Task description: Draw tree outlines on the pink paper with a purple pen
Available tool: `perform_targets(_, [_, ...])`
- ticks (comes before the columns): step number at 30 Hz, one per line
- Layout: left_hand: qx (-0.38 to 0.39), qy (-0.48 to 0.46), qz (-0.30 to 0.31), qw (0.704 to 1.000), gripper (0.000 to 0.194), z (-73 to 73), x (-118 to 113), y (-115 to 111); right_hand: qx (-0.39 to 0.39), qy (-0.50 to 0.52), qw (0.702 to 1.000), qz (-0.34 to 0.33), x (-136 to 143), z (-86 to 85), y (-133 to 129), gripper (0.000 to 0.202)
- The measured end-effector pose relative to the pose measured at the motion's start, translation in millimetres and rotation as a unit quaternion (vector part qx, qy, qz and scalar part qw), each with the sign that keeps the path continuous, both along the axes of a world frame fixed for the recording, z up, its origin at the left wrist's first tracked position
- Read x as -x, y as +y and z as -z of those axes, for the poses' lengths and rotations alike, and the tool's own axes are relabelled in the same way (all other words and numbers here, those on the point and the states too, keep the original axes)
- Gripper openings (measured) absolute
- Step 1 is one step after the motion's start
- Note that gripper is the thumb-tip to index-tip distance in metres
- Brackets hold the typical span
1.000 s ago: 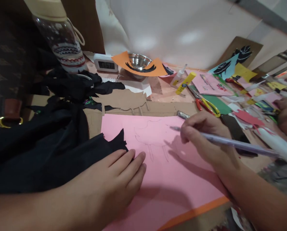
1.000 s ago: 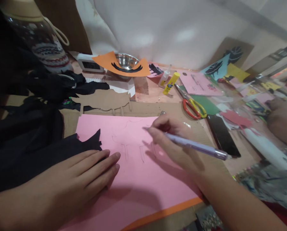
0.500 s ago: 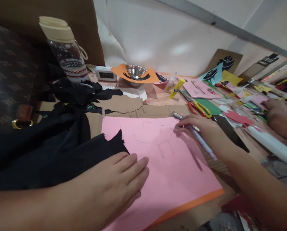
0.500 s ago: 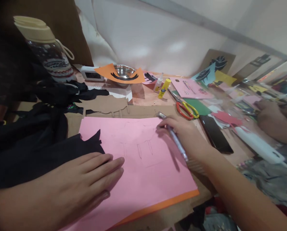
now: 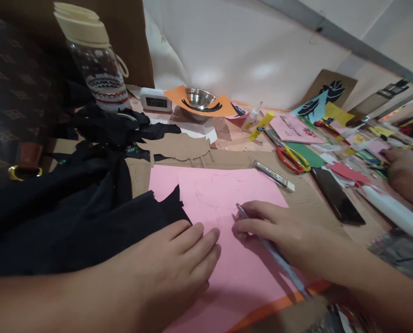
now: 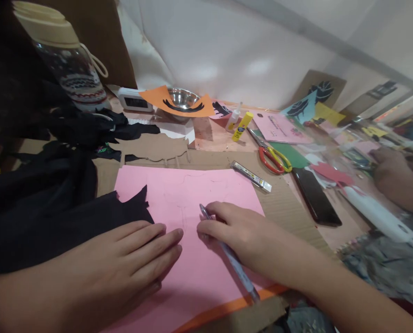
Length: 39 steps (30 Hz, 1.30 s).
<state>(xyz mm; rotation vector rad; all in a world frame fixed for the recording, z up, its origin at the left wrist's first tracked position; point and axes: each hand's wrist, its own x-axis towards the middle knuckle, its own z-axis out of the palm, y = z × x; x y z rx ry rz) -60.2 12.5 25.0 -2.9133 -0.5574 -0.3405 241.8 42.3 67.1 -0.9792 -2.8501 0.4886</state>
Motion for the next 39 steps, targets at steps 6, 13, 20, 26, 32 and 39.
perform_targets(6, [0.006,-0.006,0.002,1.0,0.051,-0.8,-2.9,1.6,-0.06,0.013,0.998,-0.007,15.3,-6.6,10.4,0.028])
perform_targets(13, [-0.02,-0.016,-0.03,0.999,0.051,2.4,-2.5,-5.8,-0.025,0.015,1.0,-0.003,27.4,4.9,13.9,0.034])
perform_targets(20, [-0.034,-0.031,-0.038,0.998,0.056,7.1,-4.3,-6.0,-0.106,0.008,0.994,-0.007,35.0,12.8,10.1,0.033])
perform_targets(26, [-0.021,-0.024,-0.018,0.999,0.057,7.0,-3.1,-2.0,-0.111,-0.003,0.993,-0.038,35.8,7.8,13.3,0.032])
perform_targets(32, [0.012,-0.037,0.004,0.999,0.046,-2.5,4.7,1.7,-0.138,-0.013,0.989,-0.041,45.5,5.5,16.4,0.034])
perform_targets(39, [-0.027,-0.066,0.003,0.997,0.045,-0.5,15.1,-2.3,-0.183,0.152,0.95,0.2,-14.7,2.5,61.8,0.02])
